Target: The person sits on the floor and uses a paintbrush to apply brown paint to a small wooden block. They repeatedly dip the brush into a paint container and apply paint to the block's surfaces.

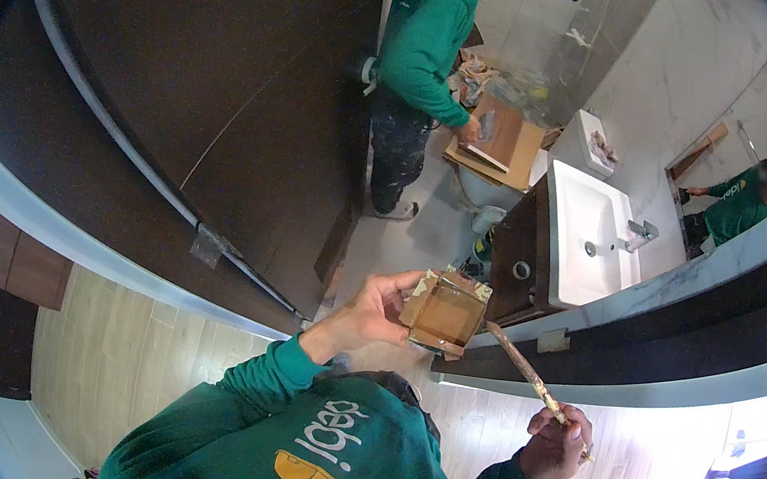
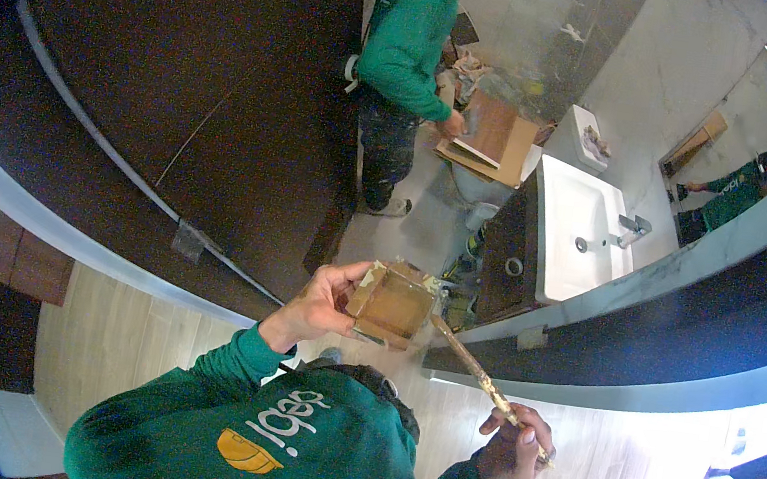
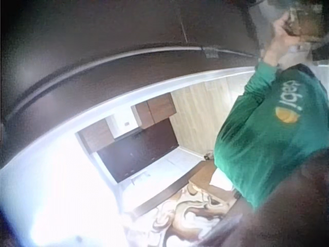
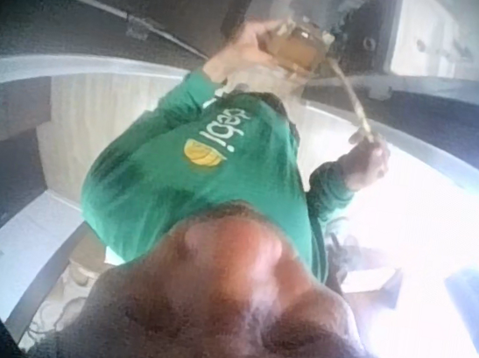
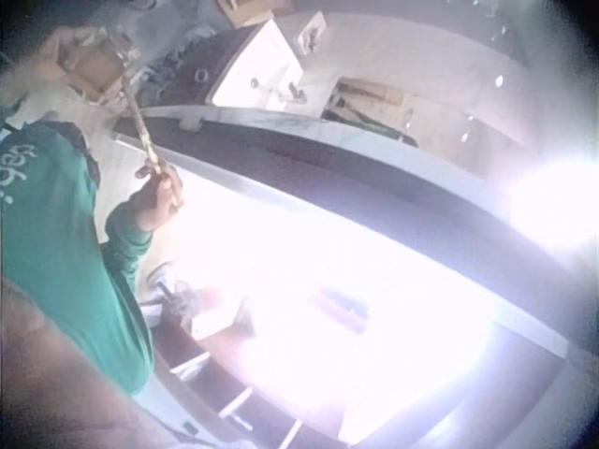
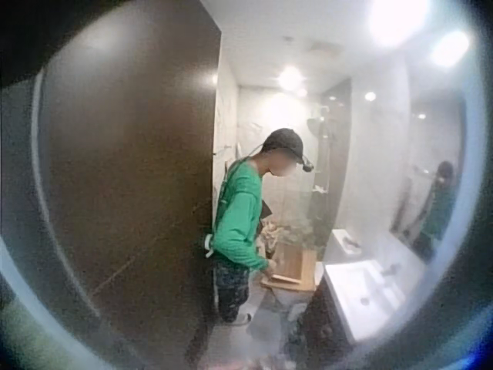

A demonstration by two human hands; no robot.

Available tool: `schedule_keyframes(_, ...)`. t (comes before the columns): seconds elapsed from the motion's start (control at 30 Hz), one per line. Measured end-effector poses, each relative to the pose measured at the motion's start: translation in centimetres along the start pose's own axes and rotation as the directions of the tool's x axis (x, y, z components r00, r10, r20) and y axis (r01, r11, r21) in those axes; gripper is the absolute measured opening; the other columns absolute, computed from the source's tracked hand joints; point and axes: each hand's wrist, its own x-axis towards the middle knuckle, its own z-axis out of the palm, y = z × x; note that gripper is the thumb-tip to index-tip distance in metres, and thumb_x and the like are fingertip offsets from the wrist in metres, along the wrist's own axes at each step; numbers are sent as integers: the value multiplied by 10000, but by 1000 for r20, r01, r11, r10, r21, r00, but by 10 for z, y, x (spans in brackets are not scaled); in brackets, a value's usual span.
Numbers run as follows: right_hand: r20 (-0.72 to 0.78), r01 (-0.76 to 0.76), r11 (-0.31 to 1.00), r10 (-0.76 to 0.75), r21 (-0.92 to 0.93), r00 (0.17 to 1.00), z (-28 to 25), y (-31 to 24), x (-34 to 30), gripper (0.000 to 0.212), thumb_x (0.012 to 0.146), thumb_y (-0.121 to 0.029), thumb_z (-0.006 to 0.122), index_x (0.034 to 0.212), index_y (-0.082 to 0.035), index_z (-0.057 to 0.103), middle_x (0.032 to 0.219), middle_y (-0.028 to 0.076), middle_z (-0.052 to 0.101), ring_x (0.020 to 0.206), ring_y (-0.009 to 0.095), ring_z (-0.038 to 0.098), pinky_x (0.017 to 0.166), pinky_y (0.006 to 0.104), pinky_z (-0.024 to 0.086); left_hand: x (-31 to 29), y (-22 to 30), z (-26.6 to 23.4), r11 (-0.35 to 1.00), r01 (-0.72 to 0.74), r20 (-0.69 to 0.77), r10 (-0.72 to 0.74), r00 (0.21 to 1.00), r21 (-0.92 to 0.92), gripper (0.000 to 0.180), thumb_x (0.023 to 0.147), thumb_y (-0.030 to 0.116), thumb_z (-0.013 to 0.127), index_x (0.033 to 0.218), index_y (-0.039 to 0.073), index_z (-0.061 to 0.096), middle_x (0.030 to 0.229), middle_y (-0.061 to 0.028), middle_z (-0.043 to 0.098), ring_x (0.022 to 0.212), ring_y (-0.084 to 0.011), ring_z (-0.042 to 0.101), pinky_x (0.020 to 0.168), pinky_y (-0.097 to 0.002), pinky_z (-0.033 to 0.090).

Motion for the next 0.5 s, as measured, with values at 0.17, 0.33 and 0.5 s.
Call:
schedule_keyframes(0.17,16,-45,999,44,8,999,5,3,9,311,892,-227,584,984,64,646,805,241,663,609,283,617,538,352,506,-3,-2,3,996,-76,-34,78,996,39,794,642,-34,687,1392,-49,429,1226,-86,626,1080,-151,617,954,-315,492)
schedule_keyframes(0.33,34,-83,996,82,32,996,9,6,16,310,884,-214,577,995,65,653,816,246,669,622,291,625,565,362,513,2,-3,-2,995,-77,-37,80,996,58,772,668,-44,748,1382,-22,456,1229,-65,624,1096,-143,604,944,-312,495)
schedule_keyframes(0.5,27,-222,972,220,77,975,16,14,19,308,885,-193,580,999,85,648,823,239,673,636,287,635,593,363,519,11,0,-5,997,-78,4,78,997,-29,769,672,-34,768,1377,-22,461,1234,-72,623,1099,-140,601,936,-298,494)
